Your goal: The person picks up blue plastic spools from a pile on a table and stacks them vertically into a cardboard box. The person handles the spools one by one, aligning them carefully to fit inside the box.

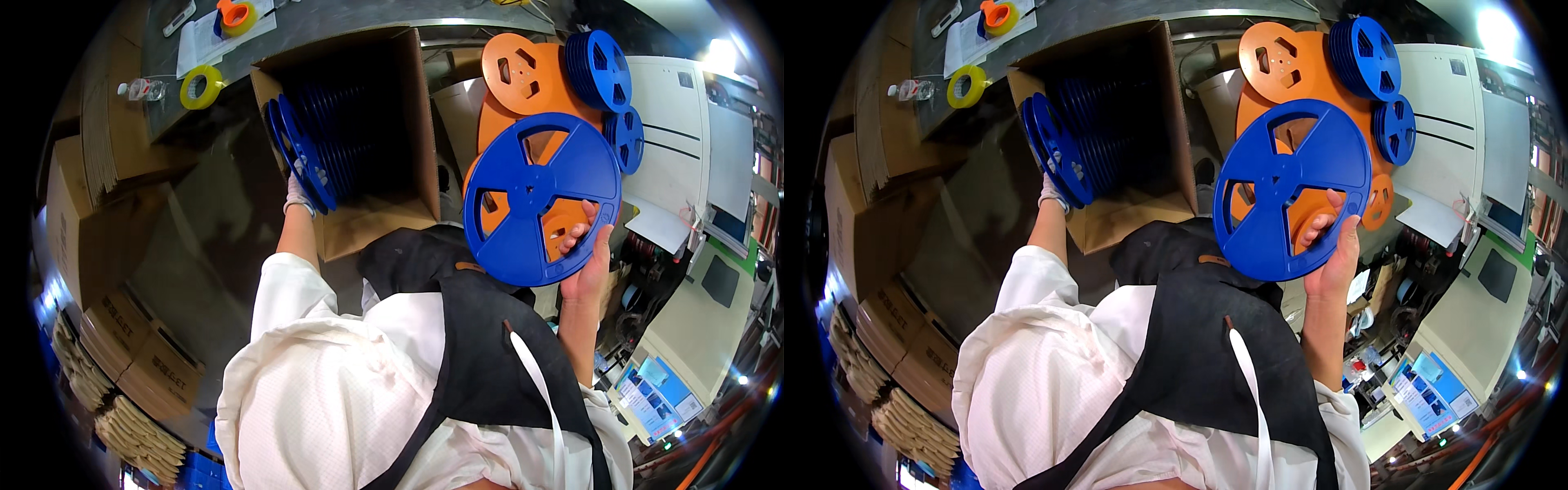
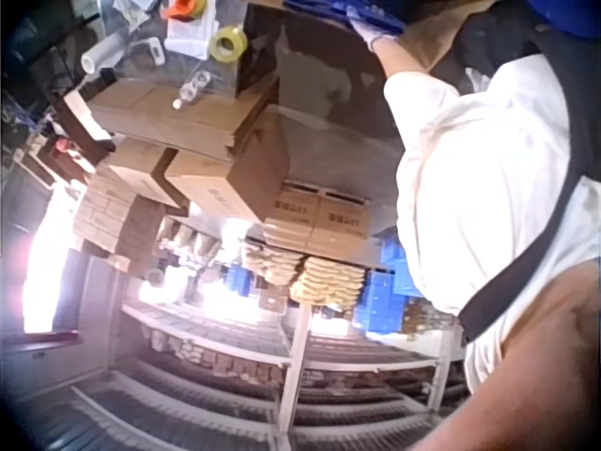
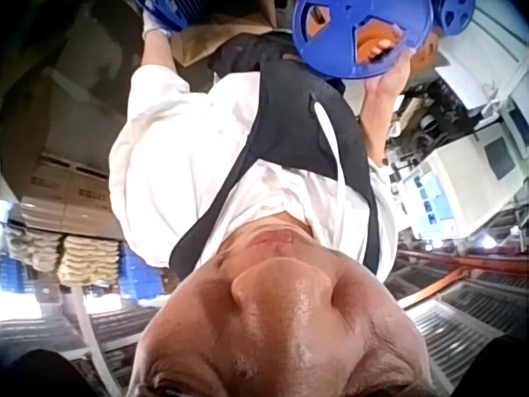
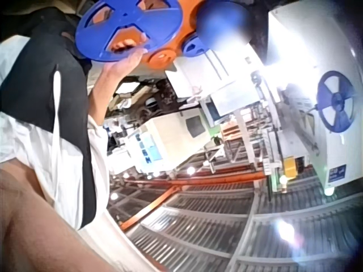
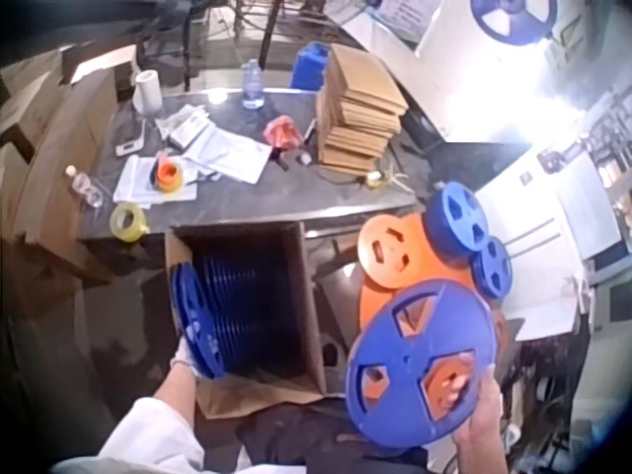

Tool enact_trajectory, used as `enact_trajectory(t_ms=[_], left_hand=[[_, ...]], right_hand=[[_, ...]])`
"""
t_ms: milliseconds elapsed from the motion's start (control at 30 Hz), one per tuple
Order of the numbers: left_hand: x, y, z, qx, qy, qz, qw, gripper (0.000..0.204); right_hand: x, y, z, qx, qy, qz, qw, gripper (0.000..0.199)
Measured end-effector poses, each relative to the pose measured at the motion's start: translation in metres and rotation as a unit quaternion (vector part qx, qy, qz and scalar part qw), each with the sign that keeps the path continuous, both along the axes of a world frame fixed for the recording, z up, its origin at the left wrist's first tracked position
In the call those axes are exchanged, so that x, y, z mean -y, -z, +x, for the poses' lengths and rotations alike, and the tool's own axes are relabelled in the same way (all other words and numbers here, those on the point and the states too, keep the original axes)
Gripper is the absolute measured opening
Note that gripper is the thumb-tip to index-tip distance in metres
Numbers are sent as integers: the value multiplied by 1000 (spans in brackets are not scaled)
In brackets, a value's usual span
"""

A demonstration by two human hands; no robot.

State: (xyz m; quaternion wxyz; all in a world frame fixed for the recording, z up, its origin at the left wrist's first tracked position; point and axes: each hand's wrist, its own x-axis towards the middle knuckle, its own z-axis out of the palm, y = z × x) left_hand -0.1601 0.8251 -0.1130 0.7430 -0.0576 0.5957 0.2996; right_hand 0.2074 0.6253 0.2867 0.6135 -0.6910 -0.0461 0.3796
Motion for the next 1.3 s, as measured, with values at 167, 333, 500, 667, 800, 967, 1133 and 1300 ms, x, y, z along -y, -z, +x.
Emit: enact_trajectory(t_ms=[167,333,500,667,800,967,1133,1300], left_hand=[[-13,5,-3,21,22,-58,998,54],[-26,2,7,33,53,-52,997,56],[-30,2,11,37,61,-26,997,59],[-10,-2,20,258,-406,-93,872,66],[15,-6,22,136,-291,-34,946,65],[51,-4,66,-203,198,281,917,54],[31,-201,176,-425,374,587,579,56],[90,-307,234,-221,368,752,500,69]], right_hand=[[3,1,-1,-4,-17,-4,1000,54],[1,-2,-5,12,-24,-5,1000,55],[-4,-2,-7,13,-21,-9,1000,59],[-12,-4,-10,21,-7,-28,999,64],[-12,-4,-15,2,-57,38,998,58],[-15,-2,-16,-64,-71,131,987,56],[-17,2,-24,-175,-57,207,961,52],[-9,4,-34,-253,-153,199,934,50]])
